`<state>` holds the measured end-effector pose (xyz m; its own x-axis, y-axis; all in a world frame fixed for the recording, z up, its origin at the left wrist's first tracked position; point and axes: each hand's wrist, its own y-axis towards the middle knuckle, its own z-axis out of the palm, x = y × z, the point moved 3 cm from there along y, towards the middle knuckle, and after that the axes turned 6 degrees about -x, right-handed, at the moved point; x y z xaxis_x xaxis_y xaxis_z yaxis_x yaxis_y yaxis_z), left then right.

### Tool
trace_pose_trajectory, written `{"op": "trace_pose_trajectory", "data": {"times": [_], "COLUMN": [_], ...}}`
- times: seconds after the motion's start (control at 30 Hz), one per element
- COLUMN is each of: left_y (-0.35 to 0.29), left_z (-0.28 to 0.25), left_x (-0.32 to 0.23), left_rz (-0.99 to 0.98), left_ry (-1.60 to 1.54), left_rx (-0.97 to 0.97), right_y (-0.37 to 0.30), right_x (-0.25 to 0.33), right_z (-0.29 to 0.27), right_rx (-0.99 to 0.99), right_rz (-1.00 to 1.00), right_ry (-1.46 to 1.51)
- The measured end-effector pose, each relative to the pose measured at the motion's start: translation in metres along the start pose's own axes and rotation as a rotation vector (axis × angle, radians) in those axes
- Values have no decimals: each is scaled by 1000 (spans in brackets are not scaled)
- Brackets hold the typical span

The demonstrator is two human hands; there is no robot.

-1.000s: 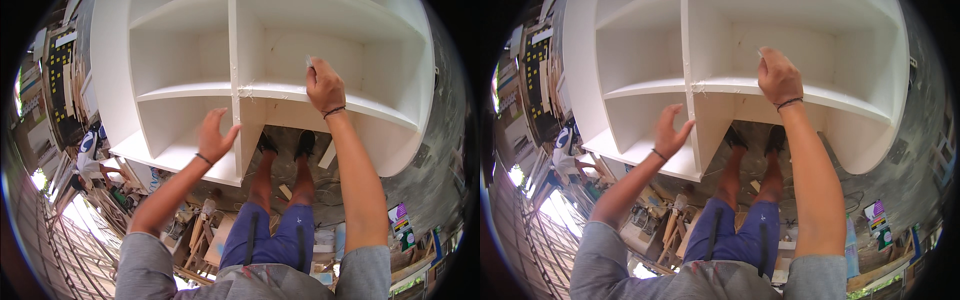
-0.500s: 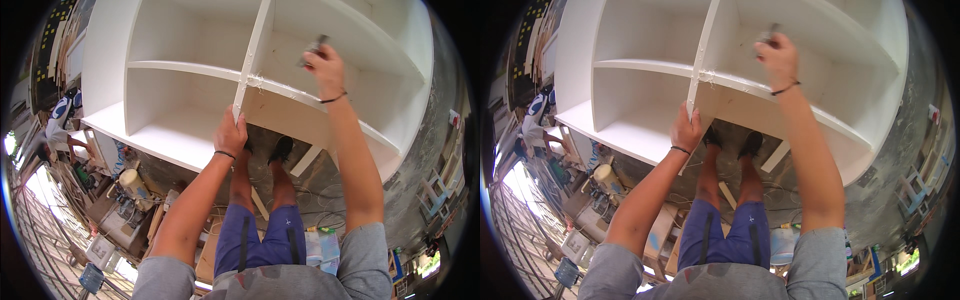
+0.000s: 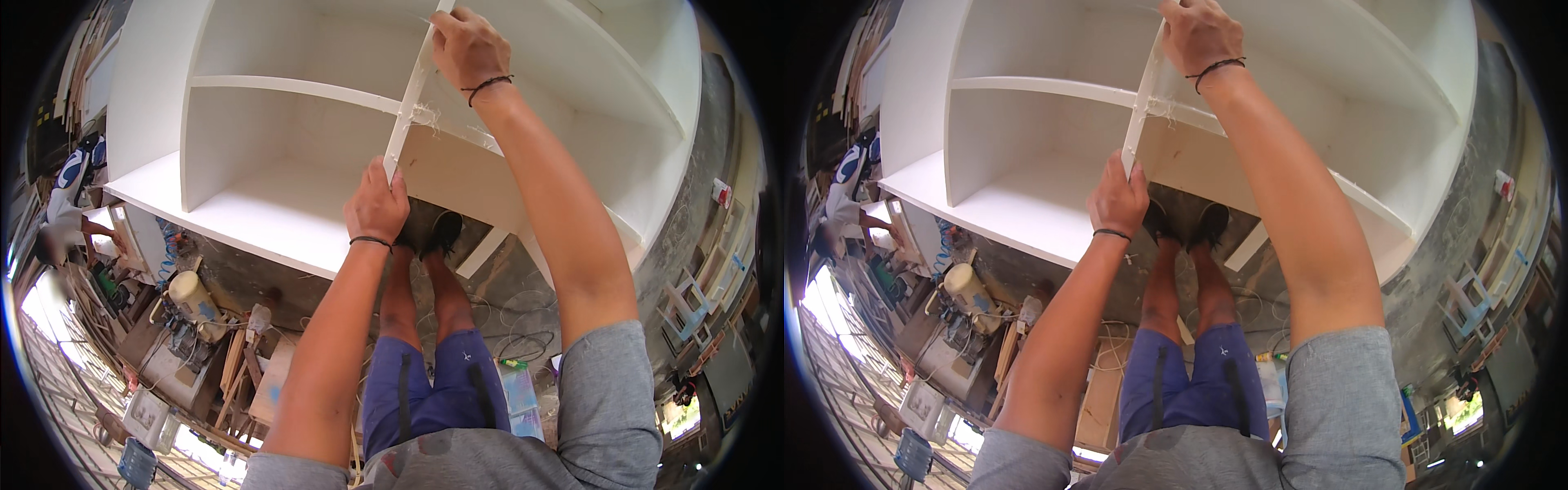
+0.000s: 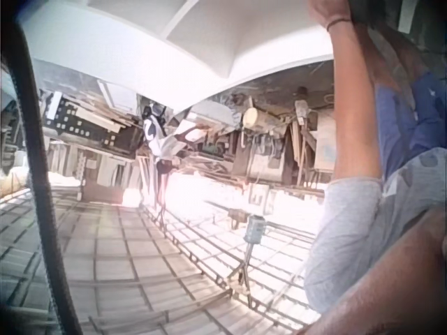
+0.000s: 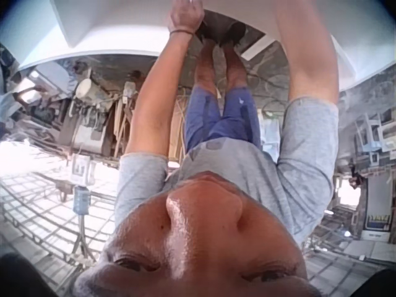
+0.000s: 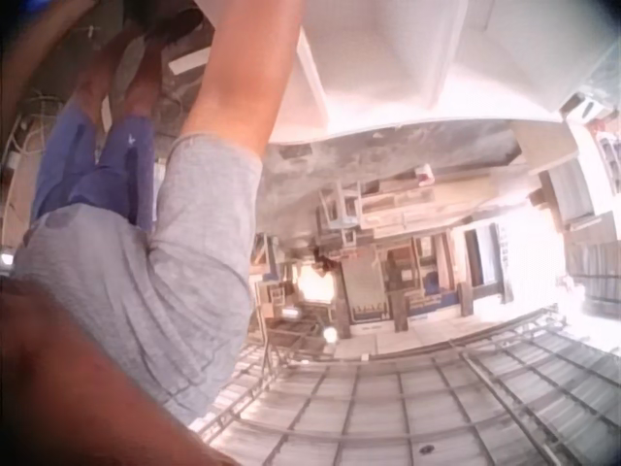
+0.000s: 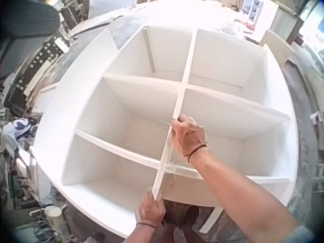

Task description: The person assembles a white wooden shelf unit by hand, inserting vertical and horizontal dividers into the frame. The person aligns and secures each piece, ensuring the structure is stable.

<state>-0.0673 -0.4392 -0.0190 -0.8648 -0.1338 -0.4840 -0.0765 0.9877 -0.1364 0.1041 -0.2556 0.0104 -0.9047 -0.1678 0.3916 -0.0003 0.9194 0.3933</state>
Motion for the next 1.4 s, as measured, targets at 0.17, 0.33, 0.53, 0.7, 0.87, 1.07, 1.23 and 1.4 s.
{"op": "trace_pose_trajectory", "data": {"times": [0.17,0.33,0.53,0.7,0.87,1.07,1.23,1.4], "left_y": [1,2,0,1,2,2,2,2], "left_z": [0,-2,-1,4,-1,-1,-1,-1], "left_x": [-1,0,-1,-3,-3,-4,-9,-10], "left_rz": [0,-10,-32,14,12,26,24,27], "left_ry": [-8,-8,-39,-64,-26,6,-28,2], "left_rx": [12,12,23,-25,23,-2,2,-10], "right_y": [-18,-71,-23,-5,-70,-53,-8,-57], "right_x": [13,50,10,-11,30,6,-22,13], "right_z": [0,-15,-7,7,-5,-8,7,-1], "right_rx": [140,256,66,-47,67,20,-68,5], "right_rz": [-26,-71,41,141,68,3,140,66], "right_ry": [-24,91,163,163,251,207,204,297]}}
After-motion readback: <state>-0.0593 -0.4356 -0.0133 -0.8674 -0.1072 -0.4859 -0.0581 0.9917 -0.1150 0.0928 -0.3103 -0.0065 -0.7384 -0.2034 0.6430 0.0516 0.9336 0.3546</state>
